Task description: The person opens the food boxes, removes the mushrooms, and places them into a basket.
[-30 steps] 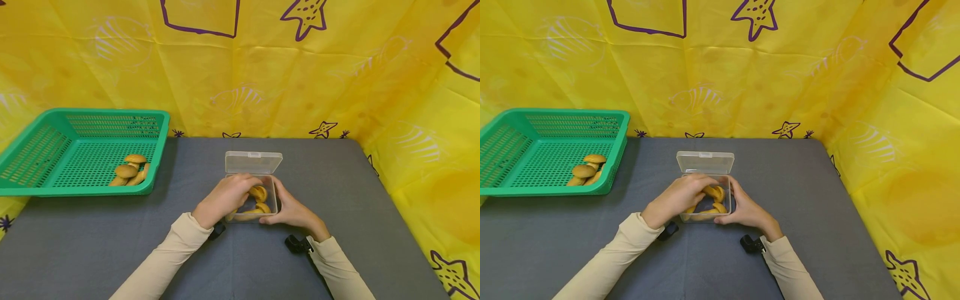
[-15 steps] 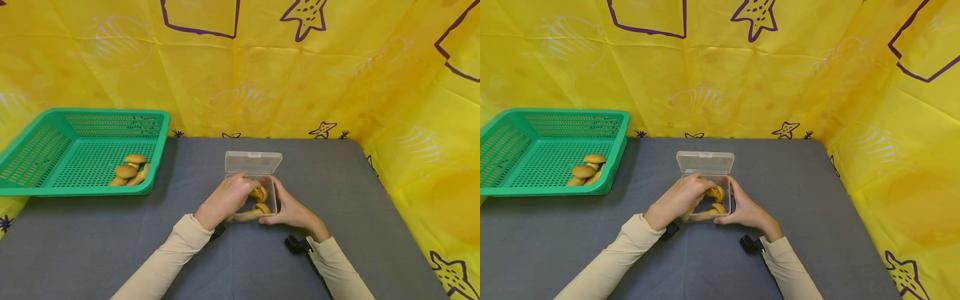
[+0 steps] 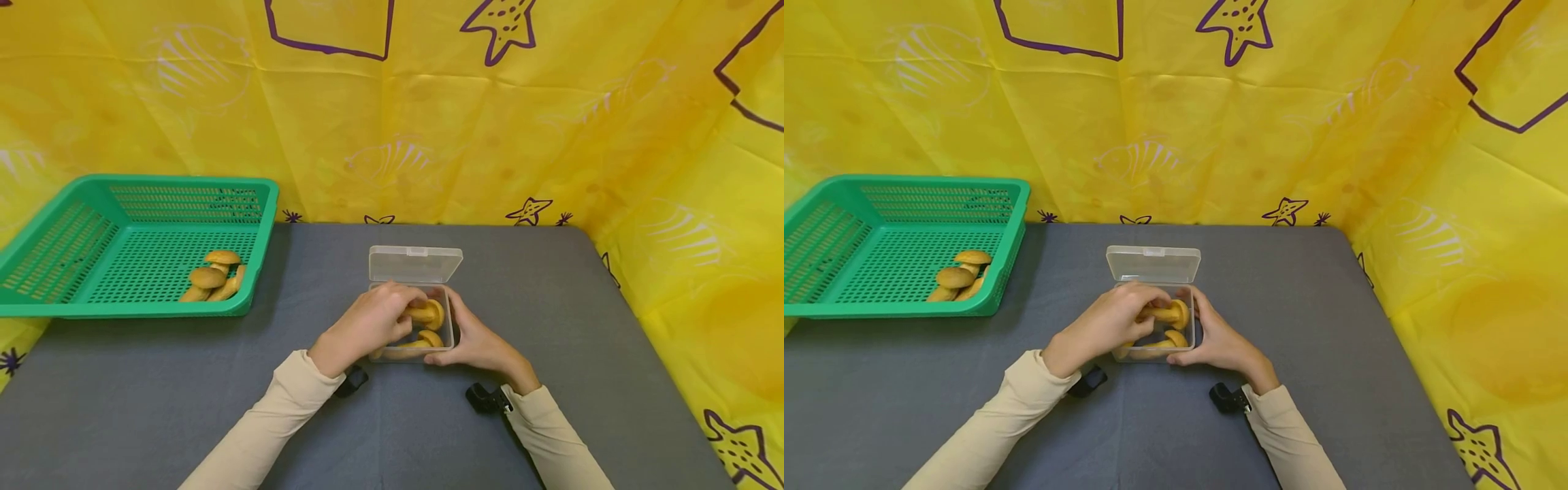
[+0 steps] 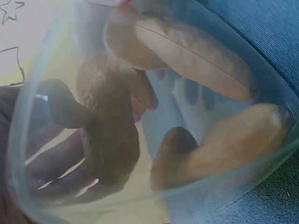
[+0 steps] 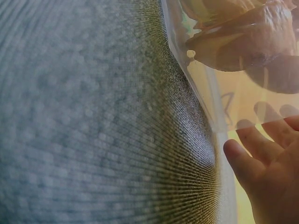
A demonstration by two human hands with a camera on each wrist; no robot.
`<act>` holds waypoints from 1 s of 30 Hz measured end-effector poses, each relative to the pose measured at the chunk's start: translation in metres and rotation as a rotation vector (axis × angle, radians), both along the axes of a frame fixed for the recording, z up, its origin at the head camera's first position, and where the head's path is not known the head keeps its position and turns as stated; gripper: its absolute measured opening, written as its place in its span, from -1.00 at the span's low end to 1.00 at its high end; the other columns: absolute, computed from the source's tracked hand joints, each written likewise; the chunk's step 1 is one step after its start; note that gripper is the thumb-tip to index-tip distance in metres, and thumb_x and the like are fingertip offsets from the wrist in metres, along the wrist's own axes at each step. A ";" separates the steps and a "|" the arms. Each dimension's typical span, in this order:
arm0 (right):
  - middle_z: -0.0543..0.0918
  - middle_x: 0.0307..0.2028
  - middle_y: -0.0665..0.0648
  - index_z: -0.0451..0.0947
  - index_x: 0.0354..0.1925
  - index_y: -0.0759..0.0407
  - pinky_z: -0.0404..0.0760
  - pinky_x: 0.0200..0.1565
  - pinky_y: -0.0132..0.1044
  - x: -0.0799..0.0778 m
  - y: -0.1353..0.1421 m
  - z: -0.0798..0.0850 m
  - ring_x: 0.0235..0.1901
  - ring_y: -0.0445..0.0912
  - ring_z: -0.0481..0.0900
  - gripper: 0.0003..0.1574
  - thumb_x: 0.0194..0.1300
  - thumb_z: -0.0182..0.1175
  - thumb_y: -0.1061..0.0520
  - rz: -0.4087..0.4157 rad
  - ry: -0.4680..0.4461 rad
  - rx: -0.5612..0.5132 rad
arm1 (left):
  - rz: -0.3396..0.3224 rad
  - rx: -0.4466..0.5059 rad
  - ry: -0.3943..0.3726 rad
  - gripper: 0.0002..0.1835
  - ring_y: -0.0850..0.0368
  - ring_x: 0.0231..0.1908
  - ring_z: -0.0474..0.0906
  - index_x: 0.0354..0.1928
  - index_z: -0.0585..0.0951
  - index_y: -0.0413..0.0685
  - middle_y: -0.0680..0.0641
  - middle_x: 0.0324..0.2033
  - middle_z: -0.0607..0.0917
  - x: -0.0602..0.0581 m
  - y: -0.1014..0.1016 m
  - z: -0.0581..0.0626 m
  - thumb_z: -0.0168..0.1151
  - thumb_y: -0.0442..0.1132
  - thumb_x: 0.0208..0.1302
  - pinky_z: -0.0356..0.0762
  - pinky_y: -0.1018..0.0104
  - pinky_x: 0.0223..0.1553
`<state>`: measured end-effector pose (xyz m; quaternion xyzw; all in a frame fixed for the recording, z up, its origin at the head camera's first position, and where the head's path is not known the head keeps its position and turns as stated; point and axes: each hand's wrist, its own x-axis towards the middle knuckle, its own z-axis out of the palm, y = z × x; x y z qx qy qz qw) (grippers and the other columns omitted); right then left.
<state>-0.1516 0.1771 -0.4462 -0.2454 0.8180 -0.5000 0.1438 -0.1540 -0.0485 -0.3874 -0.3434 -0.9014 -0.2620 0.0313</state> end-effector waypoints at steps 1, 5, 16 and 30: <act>0.27 0.38 -0.02 -0.05 0.49 -0.12 0.32 0.32 -0.32 0.000 0.000 0.000 0.28 -0.08 0.36 0.36 -0.08 0.61 0.03 0.001 -0.001 -0.003 | 0.006 0.009 -0.016 -0.61 0.09 -0.16 0.63 0.00 0.68 -0.05 0.01 -0.13 0.75 0.000 0.000 0.001 0.24 -0.46 0.11 0.60 0.24 -0.22; 0.29 0.36 0.01 -0.05 0.48 -0.11 0.33 0.34 -0.23 -0.001 -0.001 0.000 0.28 -0.06 0.37 0.36 -0.08 0.61 0.03 0.003 -0.002 -0.007 | 0.013 0.054 -0.086 -0.60 0.14 -0.23 0.61 0.02 0.66 -0.04 0.01 -0.17 0.74 0.002 -0.003 0.003 0.25 -0.45 0.09 0.58 0.28 -0.24; 0.18 0.46 0.18 -0.10 0.50 0.05 0.16 0.41 0.19 -0.001 -0.002 -0.002 0.43 0.09 0.21 0.42 -0.10 0.60 0.07 -0.016 -0.003 0.009 | -0.105 0.019 -0.229 -0.39 0.12 -0.25 0.55 0.24 0.50 -0.24 -0.05 -0.24 0.67 0.000 -0.004 0.005 0.26 -0.51 0.05 0.53 0.34 -0.19; 0.16 0.46 0.10 -0.11 0.51 -0.07 0.17 0.40 0.18 0.001 0.001 -0.002 0.39 0.06 0.24 0.42 -0.09 0.60 0.01 -0.030 -0.031 0.020 | -0.154 0.036 -0.304 -0.50 0.08 -0.05 0.70 0.20 0.50 -0.14 -0.12 0.04 0.70 0.001 -0.002 0.004 0.29 -0.46 0.19 0.62 0.24 -0.02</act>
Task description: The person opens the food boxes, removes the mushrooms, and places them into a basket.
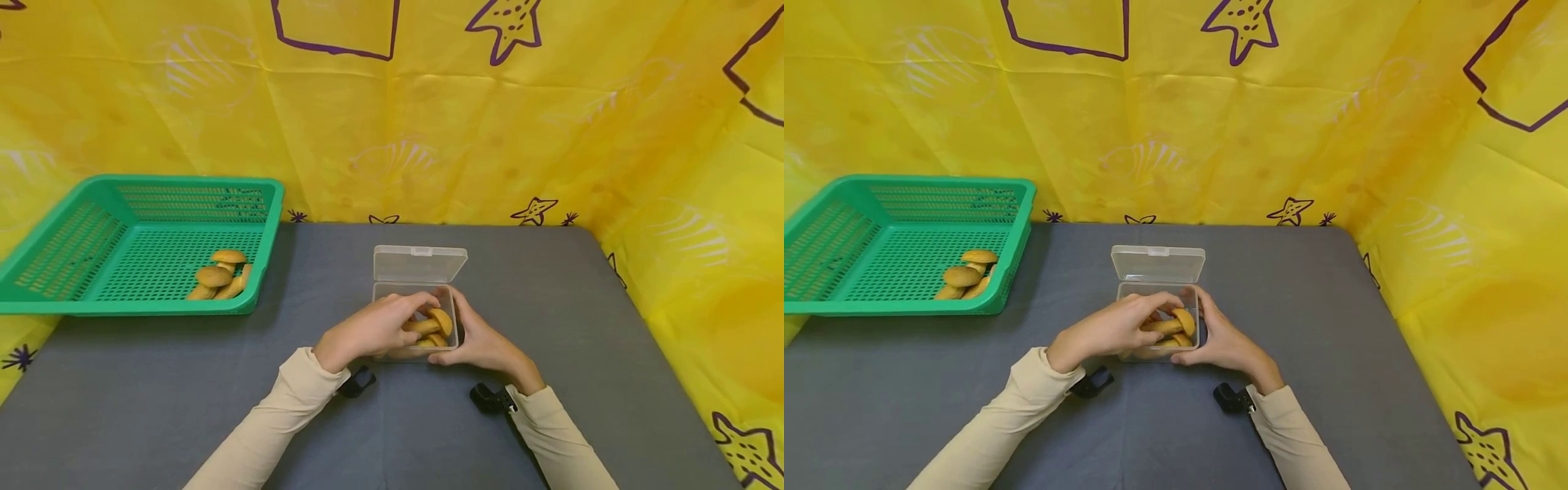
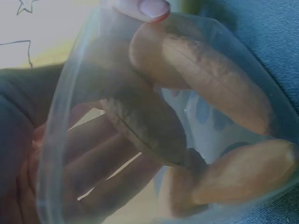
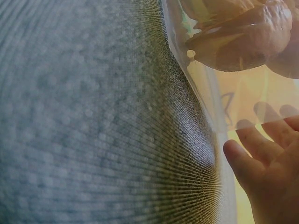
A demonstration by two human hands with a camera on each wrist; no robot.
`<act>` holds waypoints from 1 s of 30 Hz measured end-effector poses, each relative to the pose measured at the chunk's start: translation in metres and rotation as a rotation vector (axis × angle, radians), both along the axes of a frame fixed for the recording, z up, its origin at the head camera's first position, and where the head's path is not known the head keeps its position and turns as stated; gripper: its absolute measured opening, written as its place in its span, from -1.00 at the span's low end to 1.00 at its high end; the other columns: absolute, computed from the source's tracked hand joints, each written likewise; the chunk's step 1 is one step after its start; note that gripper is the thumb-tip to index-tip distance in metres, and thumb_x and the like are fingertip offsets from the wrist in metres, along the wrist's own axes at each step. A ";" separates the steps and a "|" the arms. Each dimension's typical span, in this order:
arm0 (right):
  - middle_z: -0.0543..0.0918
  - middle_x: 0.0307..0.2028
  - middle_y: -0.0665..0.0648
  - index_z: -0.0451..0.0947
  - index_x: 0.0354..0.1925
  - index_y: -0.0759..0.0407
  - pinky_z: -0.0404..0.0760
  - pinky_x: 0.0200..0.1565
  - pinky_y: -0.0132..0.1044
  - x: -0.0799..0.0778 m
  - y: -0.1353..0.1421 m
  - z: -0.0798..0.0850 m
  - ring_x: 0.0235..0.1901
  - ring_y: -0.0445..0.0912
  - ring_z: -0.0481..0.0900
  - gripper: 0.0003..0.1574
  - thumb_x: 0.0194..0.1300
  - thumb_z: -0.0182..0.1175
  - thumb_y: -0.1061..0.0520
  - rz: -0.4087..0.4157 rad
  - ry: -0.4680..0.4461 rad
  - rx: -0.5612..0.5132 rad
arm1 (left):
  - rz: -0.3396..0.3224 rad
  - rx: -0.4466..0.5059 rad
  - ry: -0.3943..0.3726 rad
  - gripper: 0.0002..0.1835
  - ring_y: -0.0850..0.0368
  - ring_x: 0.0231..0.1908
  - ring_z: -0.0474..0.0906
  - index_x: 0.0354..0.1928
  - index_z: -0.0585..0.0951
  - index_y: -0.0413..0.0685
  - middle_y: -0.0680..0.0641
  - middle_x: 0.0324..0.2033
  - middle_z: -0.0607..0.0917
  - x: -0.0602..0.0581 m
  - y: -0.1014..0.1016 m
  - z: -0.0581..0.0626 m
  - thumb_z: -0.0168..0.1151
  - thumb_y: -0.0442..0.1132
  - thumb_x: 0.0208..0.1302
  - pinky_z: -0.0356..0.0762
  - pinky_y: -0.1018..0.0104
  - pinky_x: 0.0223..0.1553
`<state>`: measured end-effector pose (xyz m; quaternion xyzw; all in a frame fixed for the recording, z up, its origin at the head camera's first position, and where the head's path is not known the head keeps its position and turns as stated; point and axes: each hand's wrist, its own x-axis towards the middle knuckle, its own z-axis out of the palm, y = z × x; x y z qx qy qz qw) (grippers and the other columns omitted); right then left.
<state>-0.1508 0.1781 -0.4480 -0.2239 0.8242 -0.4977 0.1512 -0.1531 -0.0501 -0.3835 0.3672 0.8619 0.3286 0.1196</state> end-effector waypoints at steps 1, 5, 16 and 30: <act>0.17 0.46 0.09 -0.10 0.50 -0.07 0.18 0.39 0.18 0.000 0.000 0.000 0.39 0.05 0.25 0.41 -0.09 0.60 0.01 0.002 0.002 -0.002 | 0.001 -0.002 0.006 -0.50 0.08 -0.06 0.69 0.20 0.51 -0.14 -0.11 0.04 0.70 0.000 0.001 0.000 0.32 -0.44 0.20 0.63 0.24 -0.02; 0.19 0.45 0.09 -0.09 0.50 -0.03 0.18 0.39 0.16 0.000 0.000 0.001 0.38 0.03 0.27 0.40 -0.08 0.60 0.04 0.014 0.007 -0.015 | 0.017 -0.018 0.036 -0.53 0.13 -0.12 0.69 0.19 0.54 -0.10 -0.06 0.00 0.72 0.001 0.001 -0.002 0.36 -0.36 0.22 0.62 0.28 -0.05; 0.18 0.45 0.19 -0.11 0.51 0.02 0.20 0.39 0.17 0.001 -0.001 0.003 0.37 0.07 0.28 0.44 -0.11 0.61 0.04 -0.001 0.015 -0.007 | 0.030 0.081 0.097 -0.54 0.15 -0.12 0.67 0.16 0.58 -0.10 -0.04 0.00 0.72 0.001 -0.002 -0.002 0.26 -0.39 0.16 0.61 0.36 -0.09; 0.27 0.39 0.02 -0.06 0.49 -0.11 0.35 0.33 -0.16 -0.001 0.001 0.000 0.32 -0.04 0.33 0.39 -0.10 0.61 0.03 0.023 0.041 -0.014 | 0.093 0.170 0.111 -0.55 0.28 -0.33 0.58 0.14 0.58 0.09 0.14 -0.10 0.68 0.007 -0.025 0.020 0.20 -0.40 0.20 0.56 0.44 -0.25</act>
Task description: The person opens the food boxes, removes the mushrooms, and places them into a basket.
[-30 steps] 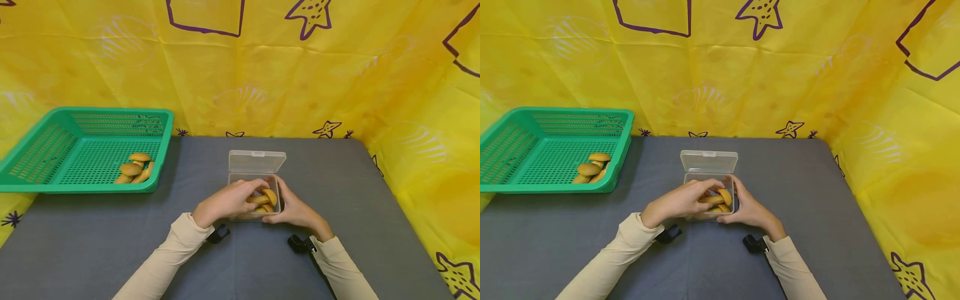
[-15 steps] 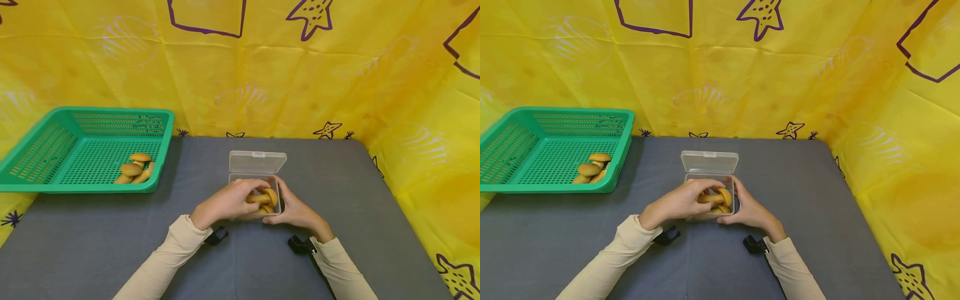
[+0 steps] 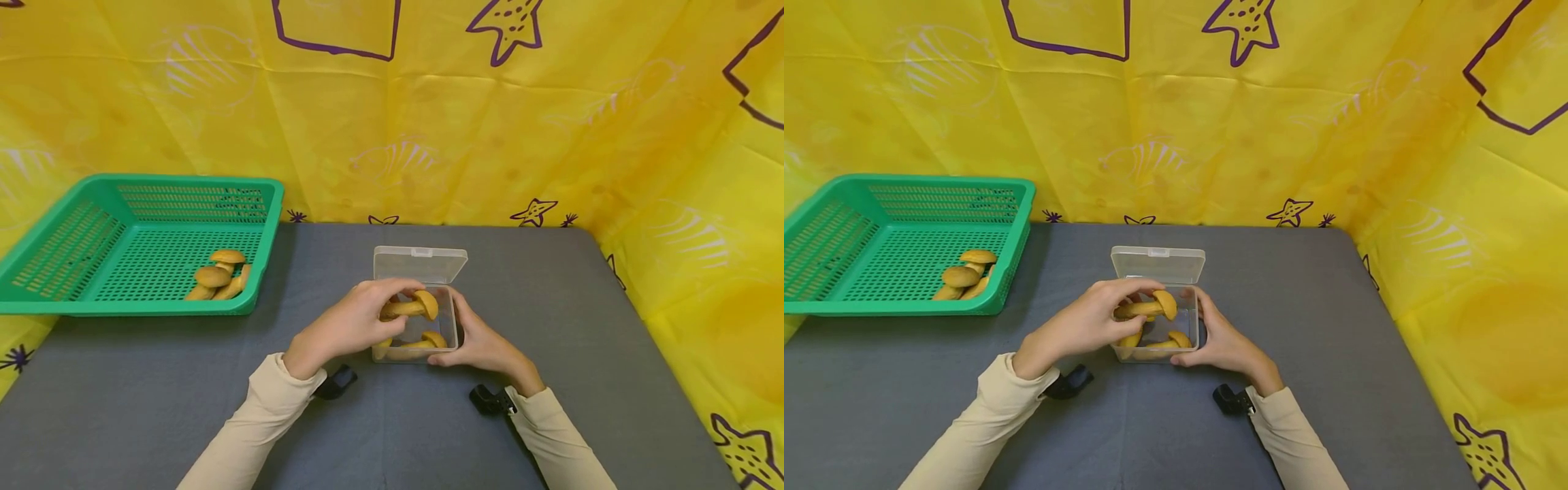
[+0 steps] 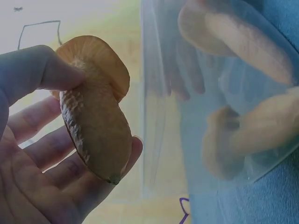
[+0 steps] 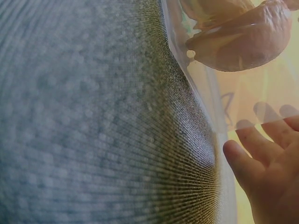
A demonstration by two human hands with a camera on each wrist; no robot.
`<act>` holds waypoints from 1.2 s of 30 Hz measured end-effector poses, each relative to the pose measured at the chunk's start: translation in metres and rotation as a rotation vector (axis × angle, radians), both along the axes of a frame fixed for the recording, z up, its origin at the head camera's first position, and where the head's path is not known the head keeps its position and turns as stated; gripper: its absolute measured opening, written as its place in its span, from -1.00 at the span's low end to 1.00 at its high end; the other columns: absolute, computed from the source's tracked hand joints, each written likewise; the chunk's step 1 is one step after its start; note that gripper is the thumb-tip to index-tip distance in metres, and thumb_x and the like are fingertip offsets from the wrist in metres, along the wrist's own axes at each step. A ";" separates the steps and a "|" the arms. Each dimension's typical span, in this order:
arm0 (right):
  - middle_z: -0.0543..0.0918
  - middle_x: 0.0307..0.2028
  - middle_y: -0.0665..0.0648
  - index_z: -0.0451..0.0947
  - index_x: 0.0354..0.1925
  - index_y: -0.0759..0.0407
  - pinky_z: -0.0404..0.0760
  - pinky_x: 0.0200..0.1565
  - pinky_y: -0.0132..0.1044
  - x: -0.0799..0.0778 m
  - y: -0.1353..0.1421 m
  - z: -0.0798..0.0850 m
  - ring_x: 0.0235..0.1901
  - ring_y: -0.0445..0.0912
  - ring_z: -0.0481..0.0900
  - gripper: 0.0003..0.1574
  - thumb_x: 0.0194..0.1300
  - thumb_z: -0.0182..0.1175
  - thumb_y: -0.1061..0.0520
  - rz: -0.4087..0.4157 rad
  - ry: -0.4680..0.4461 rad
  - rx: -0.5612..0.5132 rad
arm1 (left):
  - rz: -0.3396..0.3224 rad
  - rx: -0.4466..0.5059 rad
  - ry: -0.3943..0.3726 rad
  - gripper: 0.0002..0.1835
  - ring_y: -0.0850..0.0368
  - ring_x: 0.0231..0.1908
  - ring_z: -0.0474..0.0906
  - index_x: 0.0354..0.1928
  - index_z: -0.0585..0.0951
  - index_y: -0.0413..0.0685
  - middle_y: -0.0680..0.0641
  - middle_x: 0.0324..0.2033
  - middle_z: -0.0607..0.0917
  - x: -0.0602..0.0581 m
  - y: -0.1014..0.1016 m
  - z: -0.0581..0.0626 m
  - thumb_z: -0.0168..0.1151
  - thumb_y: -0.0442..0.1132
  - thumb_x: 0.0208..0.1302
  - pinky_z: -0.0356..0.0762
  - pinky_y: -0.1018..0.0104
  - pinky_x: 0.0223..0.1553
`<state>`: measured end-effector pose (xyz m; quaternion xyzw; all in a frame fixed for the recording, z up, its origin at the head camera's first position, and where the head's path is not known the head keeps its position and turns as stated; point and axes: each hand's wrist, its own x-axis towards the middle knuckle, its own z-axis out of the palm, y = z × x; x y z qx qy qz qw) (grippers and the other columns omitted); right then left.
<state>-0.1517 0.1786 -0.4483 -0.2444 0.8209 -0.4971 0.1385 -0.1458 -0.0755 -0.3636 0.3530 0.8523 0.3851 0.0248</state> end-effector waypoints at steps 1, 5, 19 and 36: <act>0.27 0.40 0.03 -0.07 0.50 -0.10 0.33 0.34 -0.09 0.000 0.000 0.000 0.34 -0.02 0.32 0.40 -0.10 0.61 0.03 -0.004 0.000 0.004 | 0.006 0.004 0.008 -0.55 0.29 -0.33 0.58 0.14 0.58 0.09 0.14 -0.10 0.69 0.000 -0.002 0.000 0.21 -0.39 0.20 0.57 0.44 -0.25; 0.24 0.43 0.11 -0.08 0.50 -0.05 0.26 0.36 0.13 0.001 0.000 0.001 0.38 0.05 0.28 0.41 -0.11 0.61 0.04 -0.020 -0.004 0.013 | 0.034 0.015 0.005 -0.54 0.28 -0.29 0.61 0.18 0.57 0.04 0.09 -0.08 0.70 0.003 -0.008 0.002 0.27 -0.37 0.23 0.59 0.42 -0.23; 0.21 0.43 0.13 -0.08 0.50 0.03 0.23 0.37 0.18 0.000 -0.001 -0.001 0.41 0.08 0.22 0.42 -0.12 0.61 0.02 -0.015 0.020 0.041 | 0.128 0.030 0.042 -0.51 0.18 -0.16 0.62 0.23 0.55 -0.03 0.02 0.01 0.69 0.013 -0.037 0.006 0.27 -0.37 0.23 0.62 0.27 -0.14; 0.20 0.43 0.20 -0.09 0.50 0.02 0.22 0.35 0.22 0.000 -0.001 0.000 0.41 0.15 0.21 0.40 -0.08 0.60 0.04 -0.003 0.026 0.036 | 0.205 0.072 0.125 -0.50 0.20 -0.24 0.66 0.20 0.56 -0.07 0.00 -0.10 0.72 0.016 -0.074 0.001 0.26 -0.47 0.18 0.65 0.29 -0.18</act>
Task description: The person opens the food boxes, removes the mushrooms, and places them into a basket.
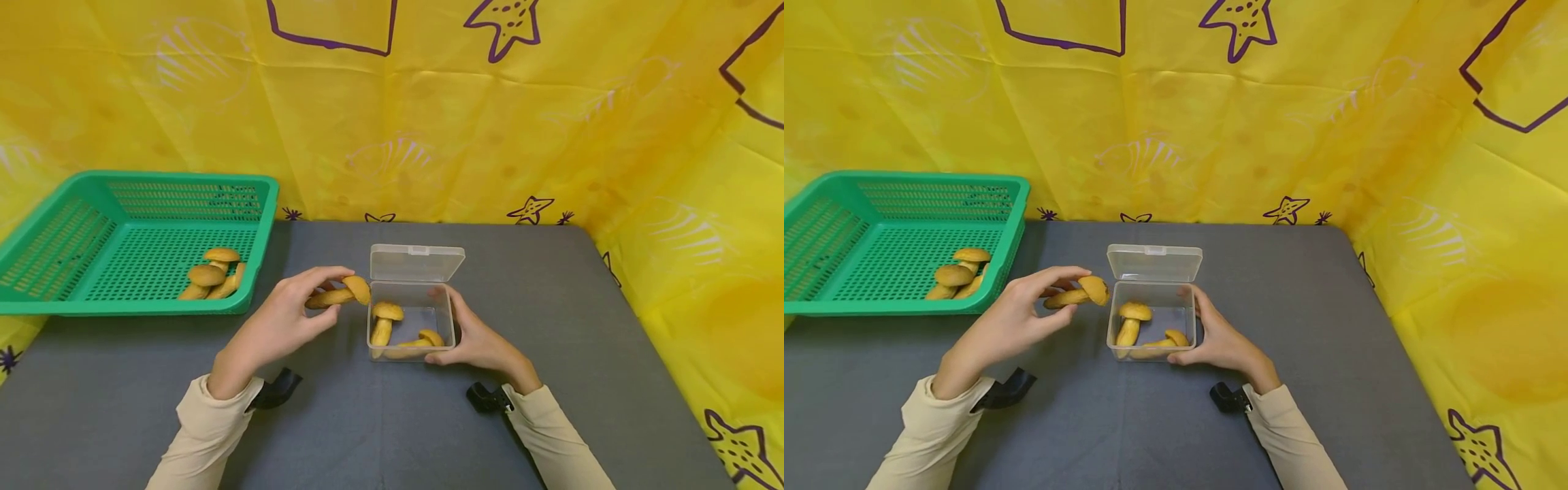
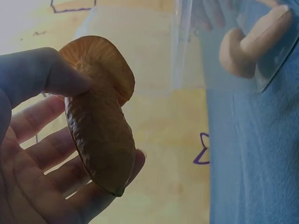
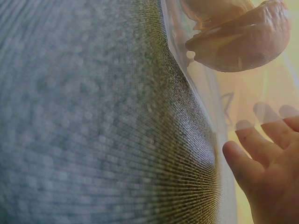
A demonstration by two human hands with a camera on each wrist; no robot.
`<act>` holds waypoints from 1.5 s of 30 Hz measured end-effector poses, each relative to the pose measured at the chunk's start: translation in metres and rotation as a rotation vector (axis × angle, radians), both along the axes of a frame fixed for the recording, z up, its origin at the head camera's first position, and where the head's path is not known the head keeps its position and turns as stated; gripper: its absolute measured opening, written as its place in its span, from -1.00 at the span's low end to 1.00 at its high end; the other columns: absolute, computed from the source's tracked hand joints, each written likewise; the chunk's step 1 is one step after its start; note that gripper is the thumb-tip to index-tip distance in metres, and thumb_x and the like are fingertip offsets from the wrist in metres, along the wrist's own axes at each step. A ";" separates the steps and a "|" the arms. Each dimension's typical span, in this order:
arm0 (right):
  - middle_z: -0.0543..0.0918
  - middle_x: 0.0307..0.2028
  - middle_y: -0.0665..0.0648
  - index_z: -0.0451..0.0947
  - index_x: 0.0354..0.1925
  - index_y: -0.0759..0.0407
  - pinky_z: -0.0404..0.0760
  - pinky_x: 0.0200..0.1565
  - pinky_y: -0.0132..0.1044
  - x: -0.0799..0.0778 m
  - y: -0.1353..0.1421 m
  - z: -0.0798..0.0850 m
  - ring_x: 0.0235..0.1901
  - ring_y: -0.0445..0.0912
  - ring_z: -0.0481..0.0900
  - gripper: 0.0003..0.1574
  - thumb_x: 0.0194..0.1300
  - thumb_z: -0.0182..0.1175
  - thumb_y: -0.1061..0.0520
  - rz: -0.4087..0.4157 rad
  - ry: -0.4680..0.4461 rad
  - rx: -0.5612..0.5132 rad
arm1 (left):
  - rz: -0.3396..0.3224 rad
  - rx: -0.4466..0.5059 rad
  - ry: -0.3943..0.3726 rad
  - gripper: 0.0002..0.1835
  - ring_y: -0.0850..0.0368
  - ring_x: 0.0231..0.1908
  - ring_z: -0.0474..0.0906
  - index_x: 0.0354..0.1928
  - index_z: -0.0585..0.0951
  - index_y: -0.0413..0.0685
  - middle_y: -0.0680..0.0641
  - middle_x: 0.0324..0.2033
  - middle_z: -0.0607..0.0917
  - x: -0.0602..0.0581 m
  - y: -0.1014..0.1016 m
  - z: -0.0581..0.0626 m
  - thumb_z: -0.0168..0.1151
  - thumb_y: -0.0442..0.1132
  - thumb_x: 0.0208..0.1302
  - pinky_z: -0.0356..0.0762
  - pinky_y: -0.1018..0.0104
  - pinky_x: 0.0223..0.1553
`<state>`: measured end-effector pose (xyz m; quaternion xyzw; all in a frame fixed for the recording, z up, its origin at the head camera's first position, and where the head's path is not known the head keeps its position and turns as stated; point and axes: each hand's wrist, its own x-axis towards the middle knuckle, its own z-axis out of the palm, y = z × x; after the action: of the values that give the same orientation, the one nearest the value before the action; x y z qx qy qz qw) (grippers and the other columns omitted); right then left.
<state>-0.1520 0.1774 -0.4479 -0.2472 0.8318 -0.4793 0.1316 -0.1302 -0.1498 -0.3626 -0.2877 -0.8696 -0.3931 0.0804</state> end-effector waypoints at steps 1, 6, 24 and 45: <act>0.20 0.43 0.19 -0.09 0.50 0.01 0.22 0.36 0.22 0.000 0.000 0.000 0.41 0.14 0.20 0.40 -0.08 0.60 0.04 -0.002 -0.005 -0.002 | 0.007 -0.002 0.004 -0.50 0.20 -0.23 0.66 0.20 0.56 -0.07 0.00 -0.11 0.72 0.000 -0.002 0.001 0.25 -0.47 0.18 0.66 0.28 -0.18; 0.19 0.44 0.18 -0.08 0.50 0.02 0.20 0.38 0.21 -0.001 -0.001 -0.001 0.42 0.13 0.19 0.40 -0.10 0.61 0.05 -0.006 -0.017 -0.007 | 0.060 -0.022 0.017 -0.50 0.20 -0.17 0.66 0.20 0.55 -0.05 0.01 -0.08 0.72 0.001 -0.013 0.007 0.25 -0.44 0.18 0.64 0.32 -0.14; 0.19 0.44 0.21 -0.09 0.50 0.02 0.23 0.36 0.23 -0.001 -0.001 0.001 0.42 0.17 0.21 0.40 -0.08 0.60 0.05 0.006 -0.009 -0.013 | 0.287 0.051 0.120 -0.44 0.58 -0.15 0.46 0.21 0.58 -0.04 -0.14 -0.09 0.72 0.002 -0.063 0.019 0.26 -0.53 0.13 0.36 0.65 -0.15; 0.20 0.44 0.20 -0.09 0.50 0.00 0.22 0.35 0.24 0.000 0.000 0.001 0.41 0.17 0.21 0.40 -0.09 0.60 0.05 -0.002 -0.010 -0.009 | 0.511 0.143 0.128 -0.48 0.66 -0.15 0.43 0.22 0.58 -0.06 0.62 -0.11 0.46 -0.011 -0.114 0.004 0.24 -0.49 0.19 0.27 0.66 -0.15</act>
<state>-0.1516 0.1777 -0.4465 -0.2445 0.8292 -0.4846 0.1338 -0.1412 -0.2637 -0.3590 -0.0769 -0.8771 -0.4015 0.2521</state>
